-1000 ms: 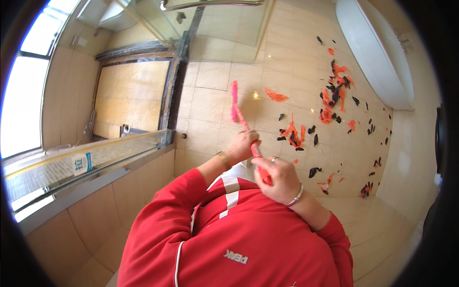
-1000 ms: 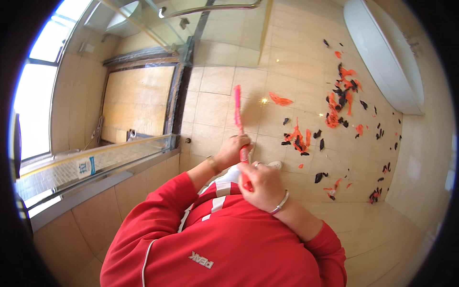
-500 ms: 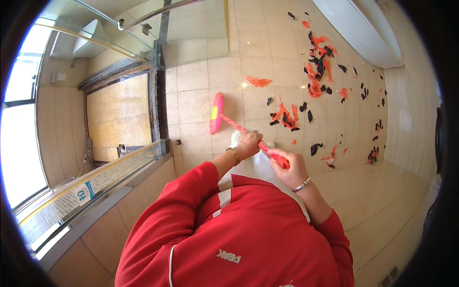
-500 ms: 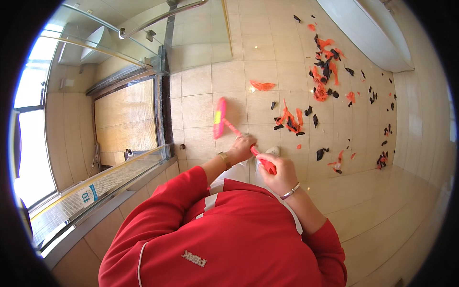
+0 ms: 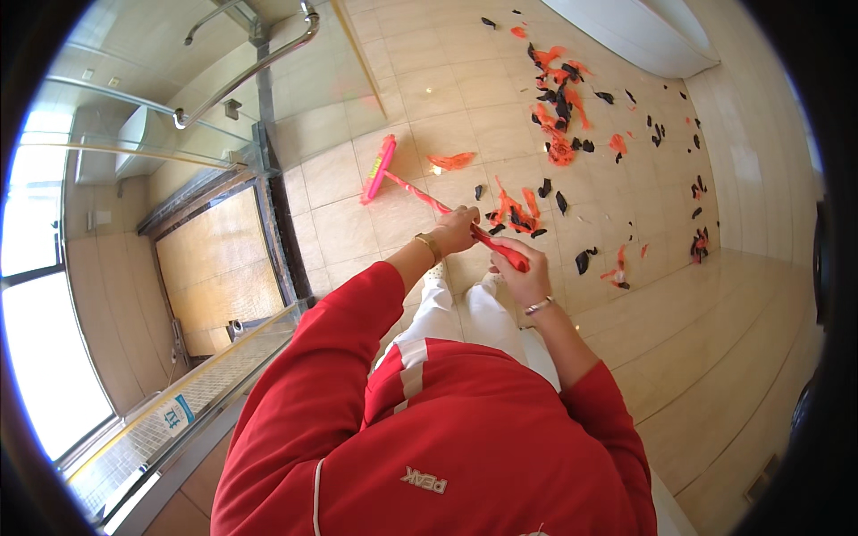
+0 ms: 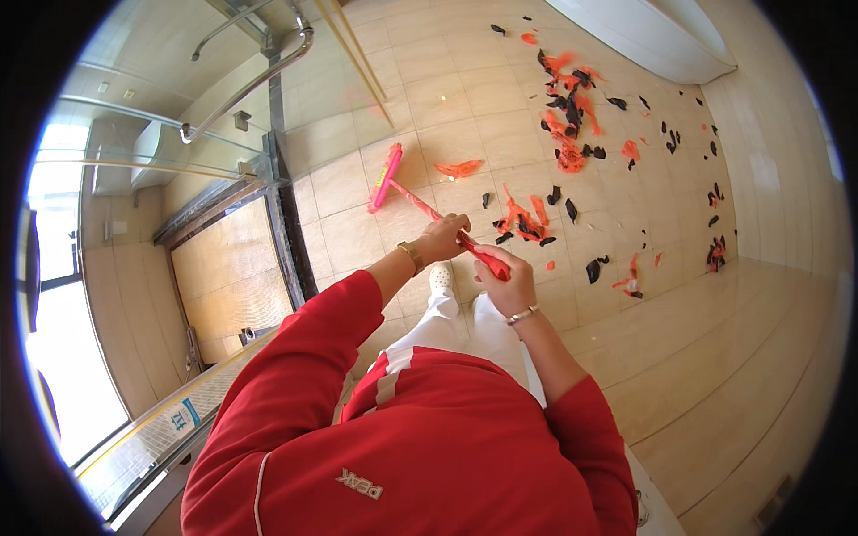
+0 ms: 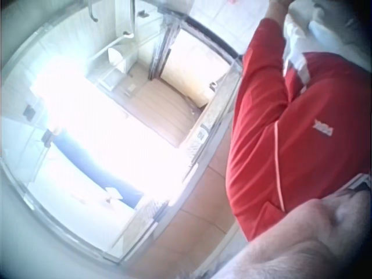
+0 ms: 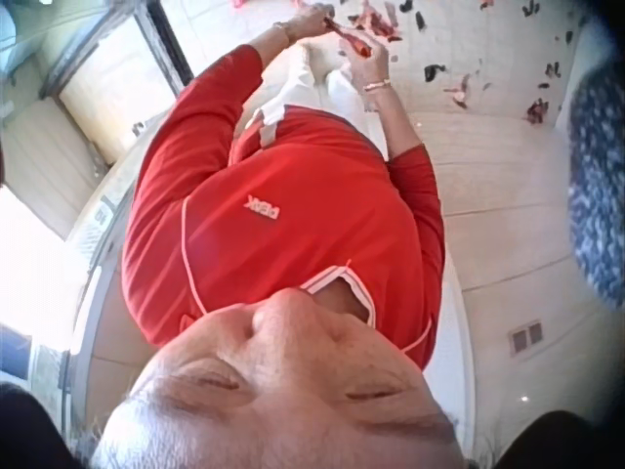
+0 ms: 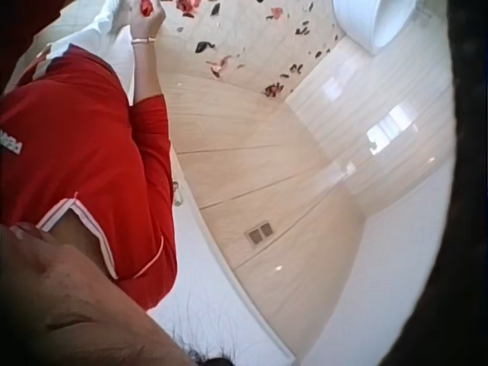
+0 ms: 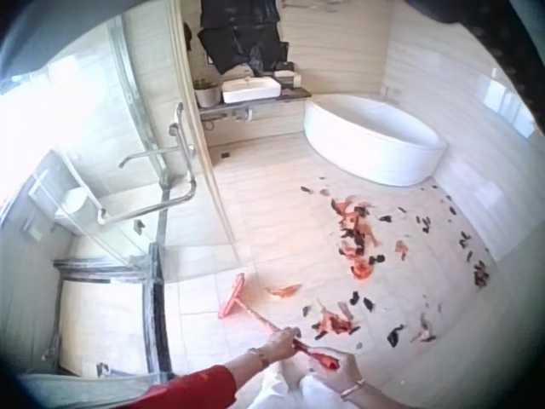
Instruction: The person sweeps scattered red and black debris on a tiled bathroom floor using a pink squeegee. They gather the debris into a pile near the bathtub and continue sweeping the remaining area.
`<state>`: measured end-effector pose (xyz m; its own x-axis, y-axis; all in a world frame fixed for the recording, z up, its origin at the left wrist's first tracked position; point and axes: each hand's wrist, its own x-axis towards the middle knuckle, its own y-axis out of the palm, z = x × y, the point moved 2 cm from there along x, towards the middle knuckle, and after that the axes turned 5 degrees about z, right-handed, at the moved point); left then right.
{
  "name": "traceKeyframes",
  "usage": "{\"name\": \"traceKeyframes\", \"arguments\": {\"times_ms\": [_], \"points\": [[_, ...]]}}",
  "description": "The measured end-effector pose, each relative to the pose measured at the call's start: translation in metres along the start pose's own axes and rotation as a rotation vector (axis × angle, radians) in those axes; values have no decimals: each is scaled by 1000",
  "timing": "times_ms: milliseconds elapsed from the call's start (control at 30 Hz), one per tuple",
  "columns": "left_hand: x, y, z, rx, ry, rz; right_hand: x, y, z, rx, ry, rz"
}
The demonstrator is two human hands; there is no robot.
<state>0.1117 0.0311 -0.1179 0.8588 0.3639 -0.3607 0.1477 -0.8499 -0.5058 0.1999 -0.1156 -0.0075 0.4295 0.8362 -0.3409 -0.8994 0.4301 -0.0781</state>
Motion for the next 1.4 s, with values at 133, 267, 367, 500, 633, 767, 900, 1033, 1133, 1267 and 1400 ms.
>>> {"name": "traceKeyframes", "arguments": {"times_ms": [133,267,367,500,633,767,900,1033,1133,1267,1400], "points": [[21,39,-6,344,55,222,-14,-9,-13,6,39,-111],[20,66,-68,265,195,237,-56,-37,37,-214,12,-168],[6,58,-110,130,273,185,-73,-48,75,-492,-134,-134],[-10,23,-132,145,325,211,-81,-43,106,-485,-206,-126],[10,18,-78,303,258,185,-50,-33,53,-188,-188,-127],[48,13,-9,434,33,289,1,-13,-25,125,67,-134],[56,36,3,464,42,348,2,-15,-44,142,139,-157],[39,63,-47,282,261,273,-43,-36,10,44,111,-246],[24,60,-90,97,324,215,-62,-41,47,-323,-98,-258],[-15,34,-140,51,326,132,-85,-47,109,-540,-252,-182],[-46,40,-138,128,315,138,-99,-51,110,-478,-180,-58]]}}
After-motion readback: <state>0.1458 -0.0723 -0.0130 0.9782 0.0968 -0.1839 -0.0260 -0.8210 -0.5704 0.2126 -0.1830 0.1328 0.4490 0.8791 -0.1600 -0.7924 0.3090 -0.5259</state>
